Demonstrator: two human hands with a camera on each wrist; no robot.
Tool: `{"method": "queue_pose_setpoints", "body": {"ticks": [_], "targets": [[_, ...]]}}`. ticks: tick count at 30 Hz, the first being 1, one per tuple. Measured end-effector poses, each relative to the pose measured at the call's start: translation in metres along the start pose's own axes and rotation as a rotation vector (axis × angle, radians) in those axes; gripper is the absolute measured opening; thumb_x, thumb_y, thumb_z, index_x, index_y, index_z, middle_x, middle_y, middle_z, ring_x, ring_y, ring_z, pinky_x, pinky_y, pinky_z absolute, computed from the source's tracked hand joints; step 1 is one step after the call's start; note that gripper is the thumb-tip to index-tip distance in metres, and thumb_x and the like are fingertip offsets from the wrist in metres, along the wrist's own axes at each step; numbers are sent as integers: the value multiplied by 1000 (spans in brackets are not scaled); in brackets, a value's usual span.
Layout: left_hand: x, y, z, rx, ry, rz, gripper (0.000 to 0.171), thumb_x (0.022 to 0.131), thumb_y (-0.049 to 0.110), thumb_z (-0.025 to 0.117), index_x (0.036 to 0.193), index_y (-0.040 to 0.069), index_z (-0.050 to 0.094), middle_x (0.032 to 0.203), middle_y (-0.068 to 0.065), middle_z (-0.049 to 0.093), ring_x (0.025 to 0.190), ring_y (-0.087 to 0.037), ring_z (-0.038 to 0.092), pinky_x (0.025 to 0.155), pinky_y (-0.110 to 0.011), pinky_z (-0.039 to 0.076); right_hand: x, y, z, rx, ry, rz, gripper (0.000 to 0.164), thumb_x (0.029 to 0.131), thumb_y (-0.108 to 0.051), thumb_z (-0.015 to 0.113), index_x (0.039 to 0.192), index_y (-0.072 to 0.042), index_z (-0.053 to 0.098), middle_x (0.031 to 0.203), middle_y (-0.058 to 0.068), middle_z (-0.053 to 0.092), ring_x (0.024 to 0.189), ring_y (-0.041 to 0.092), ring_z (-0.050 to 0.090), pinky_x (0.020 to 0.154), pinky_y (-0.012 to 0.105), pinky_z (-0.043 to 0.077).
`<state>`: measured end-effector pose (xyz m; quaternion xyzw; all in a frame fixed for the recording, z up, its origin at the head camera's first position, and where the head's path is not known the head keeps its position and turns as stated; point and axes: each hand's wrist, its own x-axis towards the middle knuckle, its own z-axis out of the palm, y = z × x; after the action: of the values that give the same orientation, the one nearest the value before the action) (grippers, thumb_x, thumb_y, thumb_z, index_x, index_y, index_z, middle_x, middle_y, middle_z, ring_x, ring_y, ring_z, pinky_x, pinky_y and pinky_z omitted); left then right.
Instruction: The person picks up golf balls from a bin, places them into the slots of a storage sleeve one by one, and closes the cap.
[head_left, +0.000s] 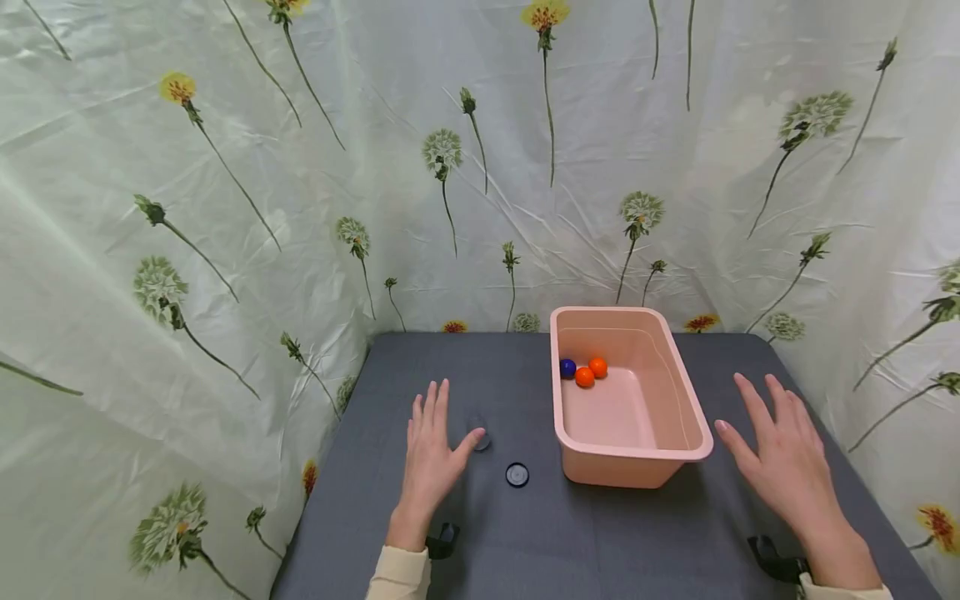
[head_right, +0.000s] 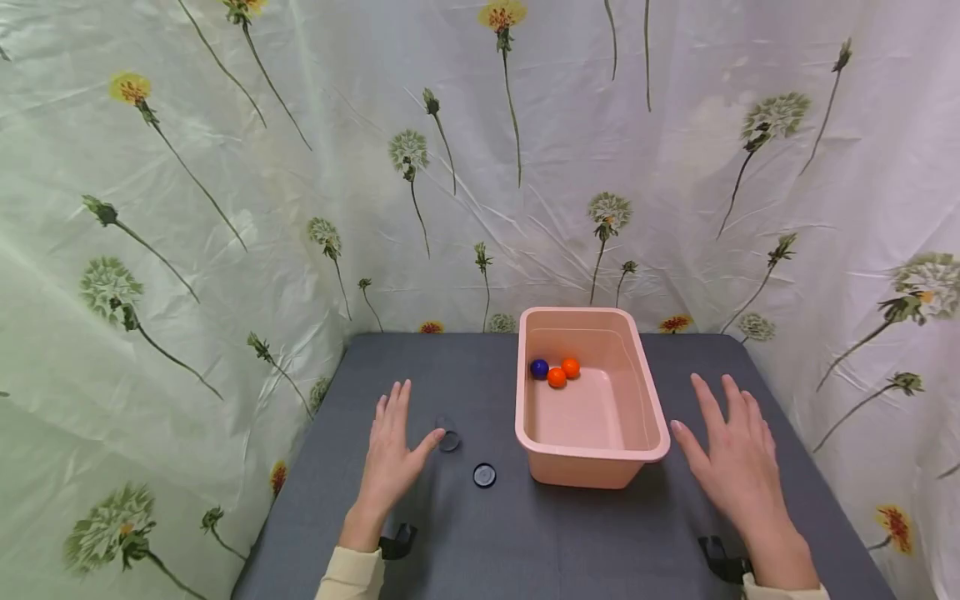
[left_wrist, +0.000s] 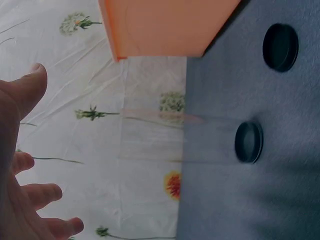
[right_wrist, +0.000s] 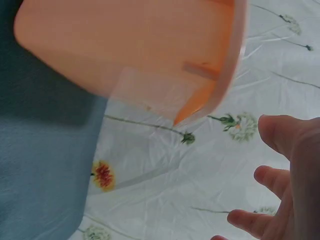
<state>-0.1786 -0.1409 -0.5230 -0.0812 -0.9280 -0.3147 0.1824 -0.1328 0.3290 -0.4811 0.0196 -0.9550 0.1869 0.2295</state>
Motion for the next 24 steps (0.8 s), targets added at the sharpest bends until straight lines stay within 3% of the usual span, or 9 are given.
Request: {"method": "queue_pose_setpoints", "body": {"ticks": [5,9,18,24], "targets": [[1,-6,8,-137,4,-17,95,88,53,72,162,23,19,164,-10,25,149,-33,24,111,-62,29,10,-12,-7,44,-41,11,81,95,-37,68,161,-18,24,160,29,17,141,57,20,94,82,22],[2,-13,17,-251,15,-71,95,87,49,76,161,23,24,162,-7,30,145,-30,34,107,-60,37,22,-20,-13,91,-66,-10,83,93,-33,72,161,-18,26,161,28,19,141,57,20,91,83,25],[6,-27,40,-463,38,-173,94,83,36,84,158,17,31,154,-8,44,140,-30,42,108,-57,37,61,-46,-23,128,-118,-120,81,93,-34,73,159,-19,30,158,27,26,135,56,31,87,79,32],[9,-36,52,-571,19,-190,89,82,32,85,156,23,36,152,-11,45,139,-30,43,108,-57,36,84,-61,-21,135,-158,-201,78,92,-37,74,157,-17,36,154,25,32,131,54,37,86,76,37]]}}
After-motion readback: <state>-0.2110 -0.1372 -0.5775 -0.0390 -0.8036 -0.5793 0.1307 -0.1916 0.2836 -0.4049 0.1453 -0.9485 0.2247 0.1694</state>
